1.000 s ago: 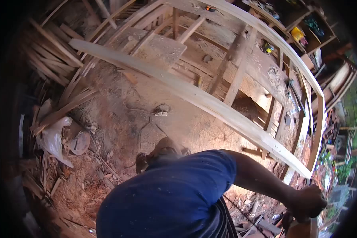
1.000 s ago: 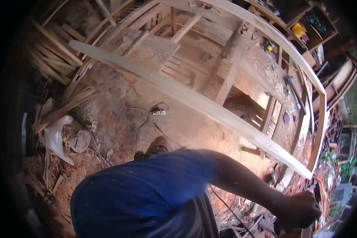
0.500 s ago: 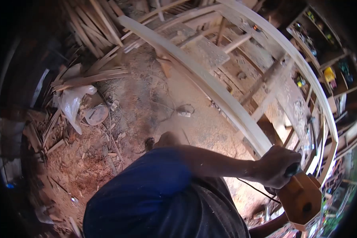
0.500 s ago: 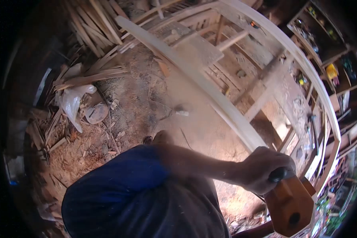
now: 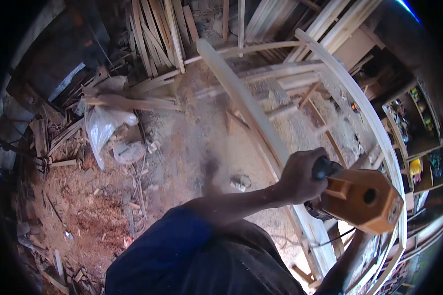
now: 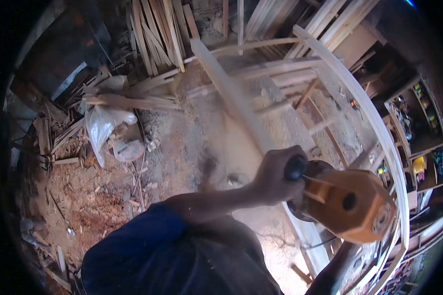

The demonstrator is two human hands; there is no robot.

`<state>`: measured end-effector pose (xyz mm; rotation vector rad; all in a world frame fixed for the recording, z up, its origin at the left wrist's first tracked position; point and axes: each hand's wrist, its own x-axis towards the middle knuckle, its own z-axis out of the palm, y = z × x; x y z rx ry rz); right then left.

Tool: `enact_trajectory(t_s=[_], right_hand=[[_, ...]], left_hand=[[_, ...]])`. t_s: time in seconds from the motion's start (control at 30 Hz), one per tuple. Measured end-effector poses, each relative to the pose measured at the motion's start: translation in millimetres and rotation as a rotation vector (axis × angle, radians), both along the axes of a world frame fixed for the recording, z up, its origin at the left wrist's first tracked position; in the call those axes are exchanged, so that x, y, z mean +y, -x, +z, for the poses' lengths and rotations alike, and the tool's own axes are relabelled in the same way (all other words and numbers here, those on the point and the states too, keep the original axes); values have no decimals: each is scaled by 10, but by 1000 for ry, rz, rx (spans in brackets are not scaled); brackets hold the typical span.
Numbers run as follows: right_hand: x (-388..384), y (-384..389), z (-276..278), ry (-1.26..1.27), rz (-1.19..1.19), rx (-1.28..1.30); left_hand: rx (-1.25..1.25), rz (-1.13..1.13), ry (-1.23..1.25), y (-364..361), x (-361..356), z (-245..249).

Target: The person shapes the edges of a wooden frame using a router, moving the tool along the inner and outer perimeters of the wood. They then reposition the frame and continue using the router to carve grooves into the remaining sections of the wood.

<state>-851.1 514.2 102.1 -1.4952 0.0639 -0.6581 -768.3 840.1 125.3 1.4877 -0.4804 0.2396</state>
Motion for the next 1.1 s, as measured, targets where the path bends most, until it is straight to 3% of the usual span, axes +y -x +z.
enact_trajectory(t_s=[0.37, 0.4, 0.53, 0.63, 0.83, 0.93, 1.1], right_hand=[[2636, -4474, -138, -141, 565, 70], [3039, -4842, -34, -68, 412, 154], [3978, -6274, -182, -224, 515, 322], [4517, -7057, -363, -176, 605, 318], [5273, -8285, -693, 250, 461, 79], [5466, -8637, -877, 375, 437, 57], [5670, -9091, -1112, 743, 335, -213]], left_hand=[[258, 445, 31, -3372, 2388, -445], [213, 512, -3, -3623, 2600, -482], [190, 577, 140, -4585, 3413, -768], [155, 615, 226, -5153, 3910, -909], [165, 776, 152, -5869, 4451, -1013], [192, 827, 144, -6129, 4652, -1205], [167, 835, 137, -6305, 4825, -1355]])
